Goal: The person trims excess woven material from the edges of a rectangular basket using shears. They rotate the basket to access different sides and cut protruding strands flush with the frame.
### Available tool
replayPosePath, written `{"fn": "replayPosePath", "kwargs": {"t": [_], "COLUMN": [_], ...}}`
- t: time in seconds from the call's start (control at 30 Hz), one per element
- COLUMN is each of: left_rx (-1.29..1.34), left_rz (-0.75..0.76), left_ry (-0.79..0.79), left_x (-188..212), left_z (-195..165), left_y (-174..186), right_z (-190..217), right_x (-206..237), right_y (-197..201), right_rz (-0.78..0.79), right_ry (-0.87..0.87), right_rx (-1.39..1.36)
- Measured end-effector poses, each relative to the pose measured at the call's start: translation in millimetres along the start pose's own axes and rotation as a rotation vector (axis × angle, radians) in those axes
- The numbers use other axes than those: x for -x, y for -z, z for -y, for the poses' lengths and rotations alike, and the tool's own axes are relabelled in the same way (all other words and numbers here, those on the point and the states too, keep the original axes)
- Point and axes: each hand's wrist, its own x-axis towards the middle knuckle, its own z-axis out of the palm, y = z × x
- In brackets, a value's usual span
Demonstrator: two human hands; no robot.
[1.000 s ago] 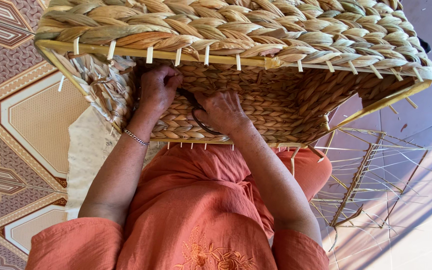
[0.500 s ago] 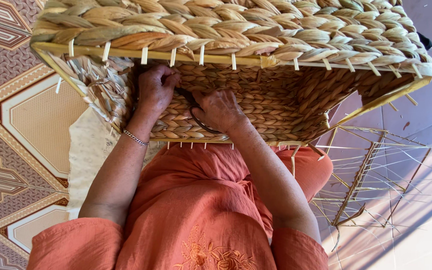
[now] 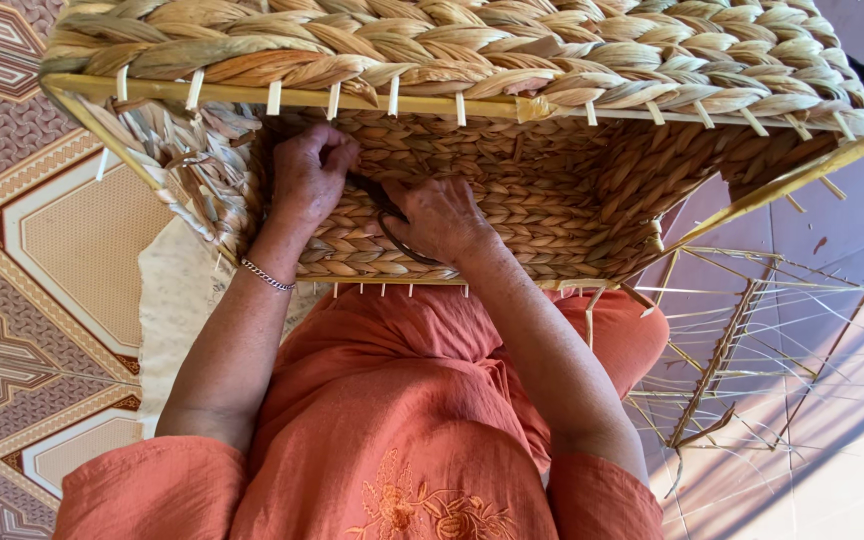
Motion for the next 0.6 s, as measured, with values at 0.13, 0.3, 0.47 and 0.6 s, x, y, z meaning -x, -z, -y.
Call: {"fn": "replayPosePath", "kwargs": {"t": [0.13,0.3,0.47,0.6], "left_rx": [0.044,0.002,-0.378,-0.565], "left_rz": [-0.162,-0.265,-0.014,0.116], "left_ry": [-0.037,-0.05,0.021,0.041], "left_x": [-1.0,5.3,5.2,-0.2], "left_z": [4.4,11.7,11.0,10.8], "left_y": [2.9,3.4,0.1,-0.4], "right_z": [-0.6,-17.2,-43.2,-52.7], "right_x": [3.9,39.2,89.0,109.8], "right_y": [-3.1,-3.6,-8.1,-13.2], "right_rz": [-0.107,-0.173,-0.431,-0.605], "right_ry": [0.067,-0.079,-0.224,-0.172], "right_rx": [0.027,-0.168,-0.233,-0.157]}}
